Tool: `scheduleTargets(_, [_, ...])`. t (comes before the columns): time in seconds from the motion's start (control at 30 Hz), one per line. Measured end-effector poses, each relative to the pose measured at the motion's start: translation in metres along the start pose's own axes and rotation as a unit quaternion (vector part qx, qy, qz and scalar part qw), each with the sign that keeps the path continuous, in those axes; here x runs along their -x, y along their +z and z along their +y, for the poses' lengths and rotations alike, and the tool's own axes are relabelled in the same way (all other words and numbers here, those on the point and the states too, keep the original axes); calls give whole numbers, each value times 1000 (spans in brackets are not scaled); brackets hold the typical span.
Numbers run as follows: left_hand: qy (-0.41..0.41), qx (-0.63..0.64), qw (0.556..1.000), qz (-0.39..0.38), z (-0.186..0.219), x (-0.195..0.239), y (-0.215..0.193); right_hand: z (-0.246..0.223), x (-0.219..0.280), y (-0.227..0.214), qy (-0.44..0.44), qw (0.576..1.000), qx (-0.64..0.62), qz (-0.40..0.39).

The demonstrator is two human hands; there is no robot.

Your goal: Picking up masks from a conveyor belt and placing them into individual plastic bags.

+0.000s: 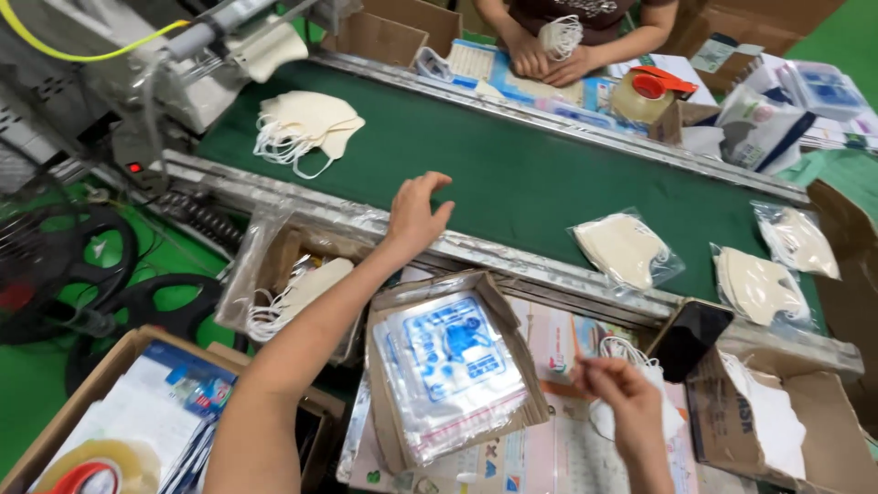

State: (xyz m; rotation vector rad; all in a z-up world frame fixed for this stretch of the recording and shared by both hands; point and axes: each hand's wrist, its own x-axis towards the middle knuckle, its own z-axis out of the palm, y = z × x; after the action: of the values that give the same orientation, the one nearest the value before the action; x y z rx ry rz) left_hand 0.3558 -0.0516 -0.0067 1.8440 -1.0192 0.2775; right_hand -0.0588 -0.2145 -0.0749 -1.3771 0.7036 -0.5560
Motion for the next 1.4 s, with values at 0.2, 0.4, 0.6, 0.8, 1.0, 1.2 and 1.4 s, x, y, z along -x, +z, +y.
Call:
scheduleTargets(0.2, [-10,-7,1000,-15,-8,-9,26,4,35,11,21,999,18,47])
scheduleTargets(0.4, [66,-77,995,-18,-1,-8,28,34,39,-9,67,995,30,60])
scheduleTargets(0.6, [110,-114,987,-15,-10,-20,22,63,35,-29,22,995,55,83])
scheduleTargets(0.8, [105,-205,973,-29,-17,-38,1,95,22,-47,26,993,86,72])
scheduleTargets(1.0, [39,-353,929,-102,-43,-71,-15,155,6,-88,-19,996,83,35])
scheduleTargets(1.2, [23,-421,895,-142,-55,-79,-18,206,-1,-121,37,991,95,89])
scheduleTargets(1.4, [-92,-501,843,-171,-45,-99,-47,200,7,-126,49,991,77,95])
